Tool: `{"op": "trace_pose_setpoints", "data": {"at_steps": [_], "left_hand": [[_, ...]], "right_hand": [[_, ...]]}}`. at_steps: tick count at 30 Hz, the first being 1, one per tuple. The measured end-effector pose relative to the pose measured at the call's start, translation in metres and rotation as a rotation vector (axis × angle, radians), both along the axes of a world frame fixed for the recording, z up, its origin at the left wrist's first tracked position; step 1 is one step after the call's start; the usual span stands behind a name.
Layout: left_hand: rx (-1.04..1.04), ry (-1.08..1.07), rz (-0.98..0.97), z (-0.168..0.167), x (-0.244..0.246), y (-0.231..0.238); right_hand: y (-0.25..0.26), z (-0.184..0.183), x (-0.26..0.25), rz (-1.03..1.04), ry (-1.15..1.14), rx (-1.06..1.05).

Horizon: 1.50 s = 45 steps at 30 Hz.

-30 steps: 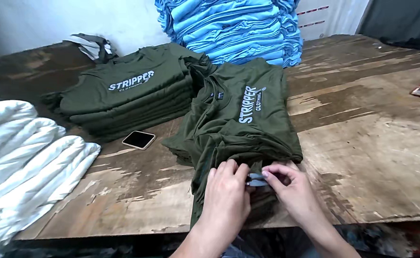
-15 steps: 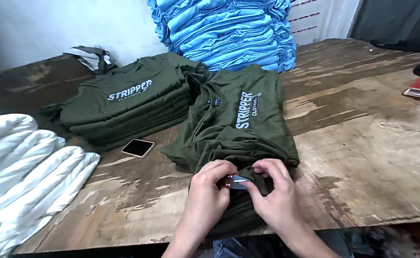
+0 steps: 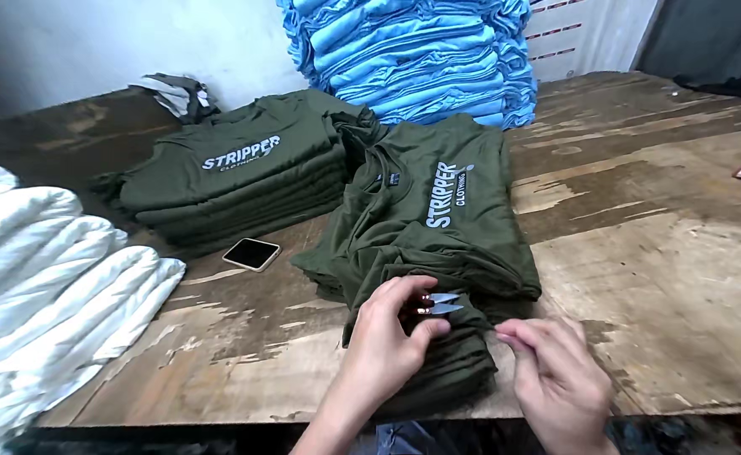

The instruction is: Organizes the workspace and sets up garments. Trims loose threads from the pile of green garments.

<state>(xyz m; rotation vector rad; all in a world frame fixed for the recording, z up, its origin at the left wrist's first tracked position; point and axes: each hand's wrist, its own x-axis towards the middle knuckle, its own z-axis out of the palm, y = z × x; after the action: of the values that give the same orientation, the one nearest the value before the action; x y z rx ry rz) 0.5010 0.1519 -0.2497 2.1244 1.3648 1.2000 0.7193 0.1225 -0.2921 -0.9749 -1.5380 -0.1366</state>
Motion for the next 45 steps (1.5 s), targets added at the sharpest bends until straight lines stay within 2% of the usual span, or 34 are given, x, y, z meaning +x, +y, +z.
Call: {"op": "trace_pose_setpoints", "data": {"at_steps": [5, 11, 17, 21, 23, 25, 28, 30, 35, 39, 43, 45], "left_hand": [[0.468, 0.230, 0.074, -0.011, 0.011, -0.011], [0.656, 0.380, 0.089, -0.015, 0.029, -0.010], [0.677, 0.421, 0.196, -0.009, 0.027, -0.022], [0.688, 0.453, 0.146, -0.012, 0.035, -0.019], [0.692, 0.445, 0.143, -0.012, 0.036, -0.018], [0.635, 0.379, 0.162, -0.010, 0.034, -0.019], [0.374, 0.321, 0.134, -0.012, 0.026, -0.014], [0.250, 0.301, 0.114, -0.016, 0.023, -0.008], [0.272, 0.248, 0.148, -0.005, 0.013, -0.020], [0.213, 0.329, 0.110, 0.009, 0.014, -0.028], [0.193, 0.452, 0.062, 0.018, 0.027, -0.024], [0.217, 0.385, 0.027, 0.012, 0.023, -0.008]], "right_hand": [[-0.011, -0.007, -0.001, 0.063, 0.066, -0.060], [-0.009, -0.011, -0.009, 0.116, 0.123, -0.077], [-0.011, -0.013, -0.004, 0.112, 0.192, -0.123], [-0.012, -0.014, -0.008, 0.172, 0.248, -0.117], [-0.011, -0.013, -0.006, 0.103, 0.207, -0.148], [-0.008, -0.009, -0.002, 0.017, 0.122, -0.223], [-0.002, 0.001, -0.001, 0.010, -0.020, -0.341], [0.005, 0.000, -0.005, 0.018, -0.056, -0.342], [0.005, -0.004, 0.001, 0.069, 0.165, -0.191], [0.005, -0.002, 0.005, 0.012, 0.200, -0.250], [0.003, -0.002, 0.007, 0.176, 0.098, -0.415], [0.001, -0.004, 0.010, 0.351, 0.022, -0.505]]}}
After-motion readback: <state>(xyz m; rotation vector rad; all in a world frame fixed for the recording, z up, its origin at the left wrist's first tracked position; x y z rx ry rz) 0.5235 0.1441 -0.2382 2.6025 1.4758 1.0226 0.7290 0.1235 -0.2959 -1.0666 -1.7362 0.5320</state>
